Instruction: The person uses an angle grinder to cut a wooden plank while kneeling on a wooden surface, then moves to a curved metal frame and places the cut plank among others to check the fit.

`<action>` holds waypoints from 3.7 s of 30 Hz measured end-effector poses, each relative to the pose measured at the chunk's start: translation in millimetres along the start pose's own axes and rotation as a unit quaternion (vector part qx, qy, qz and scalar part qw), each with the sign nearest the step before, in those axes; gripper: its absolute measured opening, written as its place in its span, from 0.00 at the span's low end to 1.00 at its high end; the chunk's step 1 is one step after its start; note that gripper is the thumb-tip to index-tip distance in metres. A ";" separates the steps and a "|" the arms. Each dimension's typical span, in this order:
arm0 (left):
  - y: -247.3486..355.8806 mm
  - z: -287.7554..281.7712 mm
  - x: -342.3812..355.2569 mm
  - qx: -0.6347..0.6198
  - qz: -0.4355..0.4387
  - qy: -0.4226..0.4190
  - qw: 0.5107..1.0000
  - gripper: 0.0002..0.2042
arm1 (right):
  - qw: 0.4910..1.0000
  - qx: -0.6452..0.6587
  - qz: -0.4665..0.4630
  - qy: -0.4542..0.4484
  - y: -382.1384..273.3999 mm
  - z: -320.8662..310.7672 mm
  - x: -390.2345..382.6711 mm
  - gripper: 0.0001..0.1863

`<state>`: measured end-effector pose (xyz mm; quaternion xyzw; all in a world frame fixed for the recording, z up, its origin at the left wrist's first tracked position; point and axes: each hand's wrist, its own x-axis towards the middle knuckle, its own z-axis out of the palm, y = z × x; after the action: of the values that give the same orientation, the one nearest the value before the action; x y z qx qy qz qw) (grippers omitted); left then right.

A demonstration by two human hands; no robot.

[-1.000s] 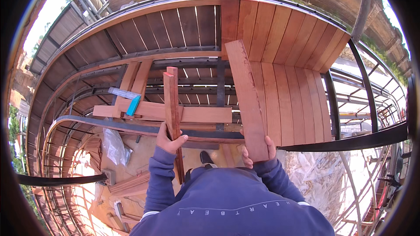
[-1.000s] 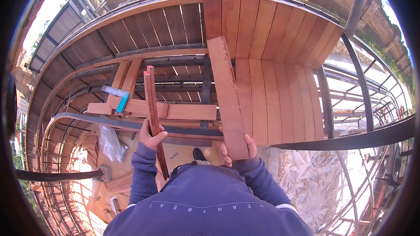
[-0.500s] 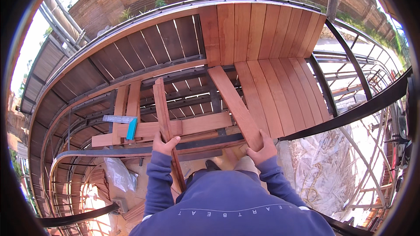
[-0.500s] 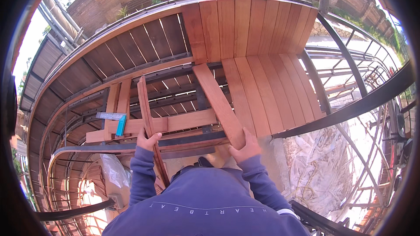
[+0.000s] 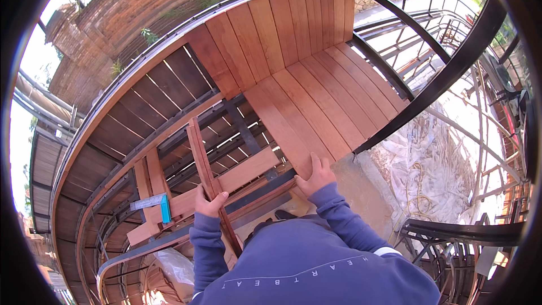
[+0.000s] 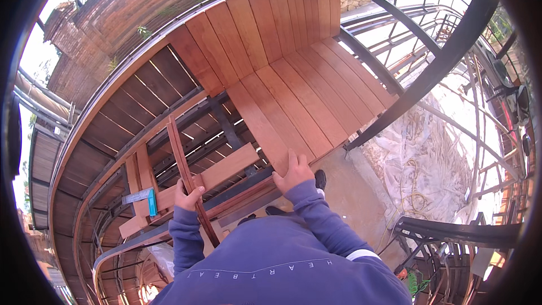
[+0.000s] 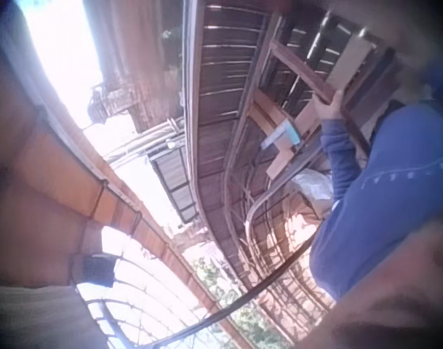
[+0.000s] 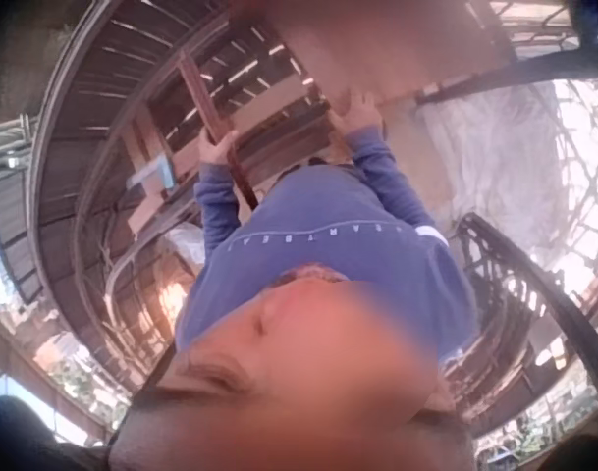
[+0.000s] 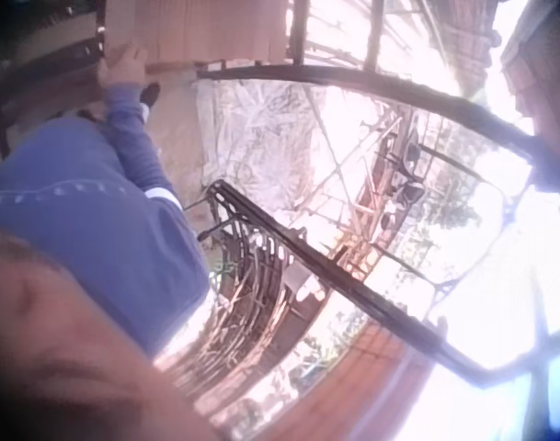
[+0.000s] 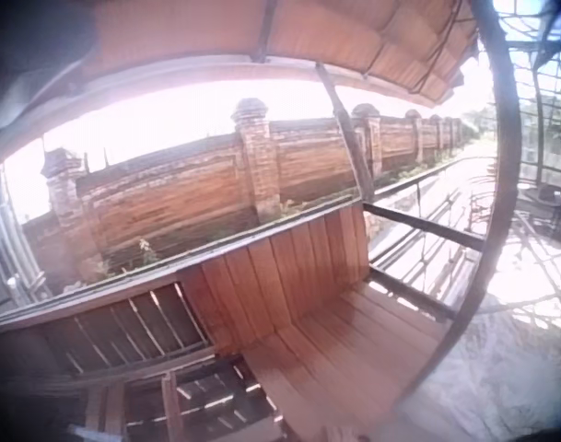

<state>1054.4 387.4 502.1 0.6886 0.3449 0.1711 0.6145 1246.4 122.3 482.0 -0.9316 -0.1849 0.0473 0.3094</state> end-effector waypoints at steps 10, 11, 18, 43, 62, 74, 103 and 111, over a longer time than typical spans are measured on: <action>-9.3 -28.8 -6.3 -0.008 -0.029 0.013 0.999 0.27 | 1.000 -0.002 0.004 -0.017 -17.1 20.2 13.4 0.42; -13.0 -32.0 -4.8 0.000 0.006 0.014 1.000 0.26 | 1.000 -0.001 0.010 -0.023 -17.7 21.7 12.9 0.42; -34.1 -50.2 0.3 0.000 0.036 0.025 0.999 0.24 | 0.993 -0.095 -0.055 0.047 -15.6 33.5 8.7 0.40; -12.1 -39.0 -14.3 -0.014 -0.012 0.013 1.000 0.24 | 0.827 0.485 0.271 -0.082 67.8 53.5 -56.8 0.11; -12.9 -4.3 -38.6 0.017 0.001 0.070 0.997 0.23 | 0.672 0.619 0.369 -0.170 60.8 63.8 -17.4 0.12; 6.3 7.6 -39.6 0.038 -0.041 0.039 0.998 0.29 | 0.682 0.625 0.343 -0.163 65.3 68.3 -17.5 0.16; 26.5 -0.8 -35.8 0.057 -0.004 0.073 0.996 0.29 | 0.823 0.404 0.204 -0.343 53.4 26.3 -41.1 0.16; -2.3 -22.1 -73.9 0.143 -0.050 0.192 0.970 0.35 | 0.893 0.052 -0.418 -0.156 -59.8 43.8 33.5 0.27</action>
<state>987.2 352.8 517.9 0.7054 0.5114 0.2184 0.4397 1249.7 203.5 483.1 -0.7313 -0.6005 0.0679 0.3162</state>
